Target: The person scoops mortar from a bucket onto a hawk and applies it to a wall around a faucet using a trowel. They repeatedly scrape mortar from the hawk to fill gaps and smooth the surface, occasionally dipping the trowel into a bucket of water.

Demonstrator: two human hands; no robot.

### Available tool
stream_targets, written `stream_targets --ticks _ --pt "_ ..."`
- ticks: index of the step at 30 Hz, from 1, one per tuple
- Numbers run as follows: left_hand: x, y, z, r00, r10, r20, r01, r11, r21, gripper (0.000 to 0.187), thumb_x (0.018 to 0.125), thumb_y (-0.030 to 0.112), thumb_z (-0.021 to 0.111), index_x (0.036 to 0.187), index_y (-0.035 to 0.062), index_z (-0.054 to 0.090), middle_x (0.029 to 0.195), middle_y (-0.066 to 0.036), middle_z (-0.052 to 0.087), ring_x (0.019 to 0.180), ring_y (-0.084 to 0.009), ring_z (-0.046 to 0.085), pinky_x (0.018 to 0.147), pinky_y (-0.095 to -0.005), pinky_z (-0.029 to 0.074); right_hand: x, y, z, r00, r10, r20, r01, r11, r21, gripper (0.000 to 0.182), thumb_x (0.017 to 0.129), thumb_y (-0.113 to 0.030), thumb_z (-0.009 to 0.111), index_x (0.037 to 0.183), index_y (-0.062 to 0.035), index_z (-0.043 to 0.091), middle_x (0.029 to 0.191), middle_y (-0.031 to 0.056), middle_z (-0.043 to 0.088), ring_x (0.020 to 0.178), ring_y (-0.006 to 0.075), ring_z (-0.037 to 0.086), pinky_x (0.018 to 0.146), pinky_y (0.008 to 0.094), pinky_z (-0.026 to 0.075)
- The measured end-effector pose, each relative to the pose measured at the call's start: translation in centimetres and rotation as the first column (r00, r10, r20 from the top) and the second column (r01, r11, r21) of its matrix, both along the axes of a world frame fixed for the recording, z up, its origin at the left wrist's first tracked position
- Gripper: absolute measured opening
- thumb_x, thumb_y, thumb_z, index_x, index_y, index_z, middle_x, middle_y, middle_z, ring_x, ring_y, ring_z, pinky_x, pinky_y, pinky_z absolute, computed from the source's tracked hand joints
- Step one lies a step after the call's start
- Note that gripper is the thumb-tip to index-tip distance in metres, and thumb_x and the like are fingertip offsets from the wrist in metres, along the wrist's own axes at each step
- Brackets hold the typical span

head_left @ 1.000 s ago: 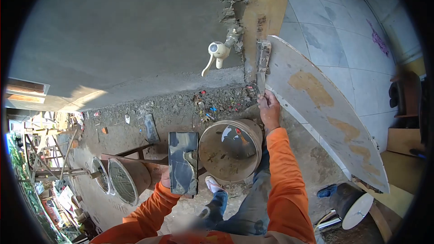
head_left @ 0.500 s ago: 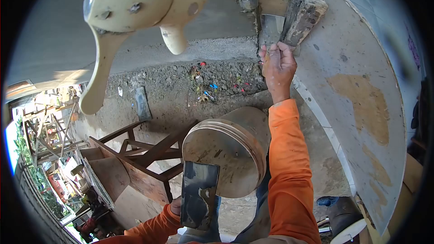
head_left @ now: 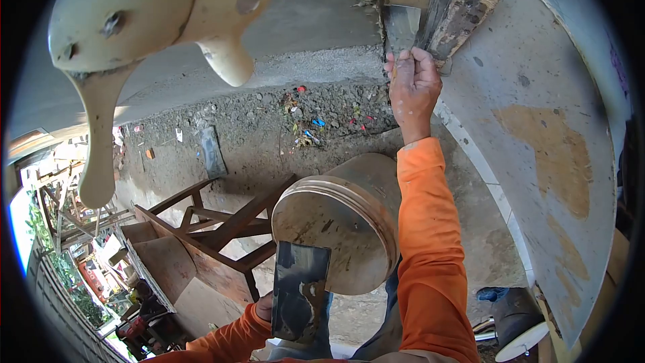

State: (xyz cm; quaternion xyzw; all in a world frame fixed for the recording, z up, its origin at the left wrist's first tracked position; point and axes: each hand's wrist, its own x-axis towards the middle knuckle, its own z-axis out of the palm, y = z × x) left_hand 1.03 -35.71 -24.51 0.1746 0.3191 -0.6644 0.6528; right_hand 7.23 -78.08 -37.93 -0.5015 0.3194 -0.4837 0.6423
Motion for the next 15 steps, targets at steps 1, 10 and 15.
stream_targets --ticks 1,10,15 --pt "0.1 -0.2 0.1 1.000 -0.008 0.006 0.008 1.000 0.000 0.067 0.076 0.026 0.064 0.130 0.0013 0.033 0.119 -0.019 0.050 0.105 -0.0312 0.054 0.090 -0.0436 0.046 0.0 0.0 -0.1 1.000 0.005 -0.022 -0.005 1.000 0.008 0.019 0.090 -0.014 0.051 0.101 0.0004 0.050 0.085 0.0102 0.063 0.067 0.0097 0.058 0.055 0.0205 0.045" --pt "0.1 -0.8 0.4 0.957 -0.214 0.193 0.163 0.954 0.251 0.080 0.067 0.042 0.069 0.125 -0.0018 0.036 0.107 -0.020 0.053 0.092 -0.0319 0.055 0.079 -0.0407 0.048 0.1 -0.1 -1.1 0.999 -0.007 -0.041 0.011 0.995 0.103 0.014 0.088 -0.009 0.049 0.095 0.0030 0.051 0.077 0.0098 0.062 0.066 0.0104 0.060 0.058 0.0226 0.048" --pt "0.4 -1.0 0.3 0.964 -0.209 0.165 0.173 0.963 0.205 0.078 0.068 0.042 0.068 0.124 -0.0023 0.037 0.105 -0.022 0.052 0.090 -0.0324 0.056 0.075 -0.0399 0.050 -0.2 -0.1 -3.0 0.997 0.002 -0.077 0.007 0.994 0.112 0.014 0.088 -0.009 0.049 0.095 0.0034 0.051 0.077 0.0095 0.063 0.064 0.0107 0.060 0.058 0.0230 0.048"
